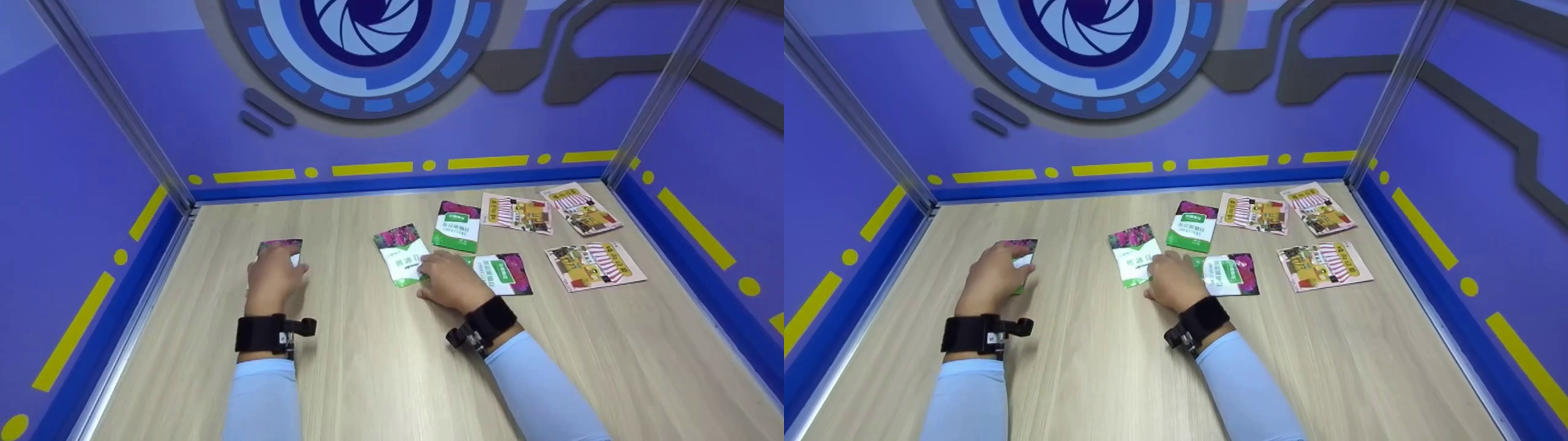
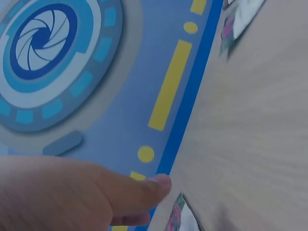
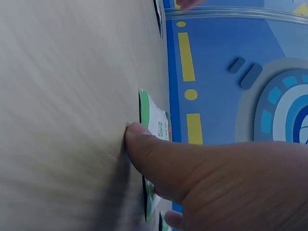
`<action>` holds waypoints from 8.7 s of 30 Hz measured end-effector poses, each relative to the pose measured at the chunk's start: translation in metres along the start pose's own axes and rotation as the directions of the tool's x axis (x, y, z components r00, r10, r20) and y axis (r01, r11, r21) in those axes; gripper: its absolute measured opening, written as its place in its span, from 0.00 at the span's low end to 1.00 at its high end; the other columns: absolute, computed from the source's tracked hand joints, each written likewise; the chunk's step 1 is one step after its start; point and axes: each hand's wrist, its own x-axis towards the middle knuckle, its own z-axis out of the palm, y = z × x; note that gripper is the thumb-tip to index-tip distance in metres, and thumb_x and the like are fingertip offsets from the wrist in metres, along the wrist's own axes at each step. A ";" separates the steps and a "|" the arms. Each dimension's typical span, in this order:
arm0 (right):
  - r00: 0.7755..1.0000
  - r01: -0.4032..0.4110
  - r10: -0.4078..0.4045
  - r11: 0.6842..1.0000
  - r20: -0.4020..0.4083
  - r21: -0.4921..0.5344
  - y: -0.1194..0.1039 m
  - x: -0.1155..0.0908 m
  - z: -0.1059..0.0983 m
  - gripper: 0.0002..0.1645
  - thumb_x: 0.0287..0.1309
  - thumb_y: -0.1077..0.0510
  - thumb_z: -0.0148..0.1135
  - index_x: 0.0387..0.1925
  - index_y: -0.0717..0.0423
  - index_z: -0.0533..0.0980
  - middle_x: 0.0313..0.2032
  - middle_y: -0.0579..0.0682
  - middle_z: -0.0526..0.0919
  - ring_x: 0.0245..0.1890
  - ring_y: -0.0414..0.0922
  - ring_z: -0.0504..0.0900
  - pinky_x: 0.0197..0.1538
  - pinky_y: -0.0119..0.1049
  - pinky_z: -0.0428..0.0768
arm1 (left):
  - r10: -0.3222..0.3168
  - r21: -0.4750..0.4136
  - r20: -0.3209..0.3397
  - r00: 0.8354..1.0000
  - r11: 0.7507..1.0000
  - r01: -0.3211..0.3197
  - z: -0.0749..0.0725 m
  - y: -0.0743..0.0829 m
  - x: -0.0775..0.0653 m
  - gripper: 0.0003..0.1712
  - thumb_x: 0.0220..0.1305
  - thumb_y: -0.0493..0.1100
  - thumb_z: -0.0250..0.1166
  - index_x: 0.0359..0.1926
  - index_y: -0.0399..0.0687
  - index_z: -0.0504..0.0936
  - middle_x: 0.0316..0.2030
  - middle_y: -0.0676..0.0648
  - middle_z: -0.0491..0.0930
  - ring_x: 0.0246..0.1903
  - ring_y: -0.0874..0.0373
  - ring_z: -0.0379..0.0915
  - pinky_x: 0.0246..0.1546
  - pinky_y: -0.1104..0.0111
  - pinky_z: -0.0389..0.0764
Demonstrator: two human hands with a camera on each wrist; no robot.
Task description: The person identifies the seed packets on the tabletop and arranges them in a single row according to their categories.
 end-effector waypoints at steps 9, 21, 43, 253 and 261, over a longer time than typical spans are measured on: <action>0.987 0.159 -0.160 0.985 0.006 0.069 -0.011 -0.001 0.006 0.24 0.76 0.52 0.75 0.69 0.52 0.88 0.72 0.56 0.84 0.73 0.60 0.81 0.75 0.60 0.82 | 0.169 0.008 0.023 0.985 0.986 -0.169 0.030 0.054 -0.008 0.27 0.74 0.49 0.77 0.68 0.43 0.89 0.66 0.35 0.86 0.68 0.34 0.82 0.71 0.40 0.82; 0.969 0.242 -0.246 0.964 0.028 0.110 -0.016 0.002 0.005 0.25 0.74 0.54 0.75 0.69 0.48 0.88 0.73 0.54 0.84 0.74 0.58 0.80 0.76 0.59 0.82 | 0.351 0.163 0.096 0.932 0.918 -0.362 0.081 0.103 -0.020 0.20 0.70 0.49 0.82 0.58 0.48 0.96 0.60 0.42 0.88 0.63 0.43 0.85 0.64 0.44 0.85; 0.913 -0.399 0.407 0.905 -0.028 0.152 0.059 -0.016 -0.029 0.26 0.63 0.49 0.85 0.51 0.63 0.86 0.49 0.62 0.82 0.50 0.59 0.78 0.47 0.53 0.81 | 0.172 0.262 0.011 0.985 0.950 -0.169 0.067 0.080 -0.009 0.10 0.68 0.40 0.81 0.31 0.42 0.90 0.41 0.41 0.92 0.45 0.43 0.87 0.55 0.48 0.84; 0.995 0.095 -0.095 0.994 -0.009 -0.060 -0.055 0.024 0.030 0.30 0.82 0.40 0.67 0.78 0.39 0.81 0.83 0.48 0.75 0.81 0.60 0.74 0.70 0.81 0.77 | 0.058 0.284 0.091 0.994 0.955 -0.082 0.049 0.063 -0.011 0.22 0.75 0.27 0.63 0.65 0.39 0.89 0.67 0.32 0.84 0.68 0.32 0.78 0.69 0.28 0.75; 0.996 0.087 -0.087 0.994 0.005 -0.060 -0.056 0.025 0.030 0.31 0.83 0.38 0.64 0.80 0.38 0.79 0.85 0.46 0.72 0.83 0.61 0.72 0.72 0.82 0.75 | 0.055 0.245 0.106 0.993 0.966 -0.079 0.044 0.069 -0.012 0.23 0.75 0.27 0.62 0.64 0.41 0.90 0.68 0.33 0.84 0.71 0.33 0.77 0.75 0.23 0.66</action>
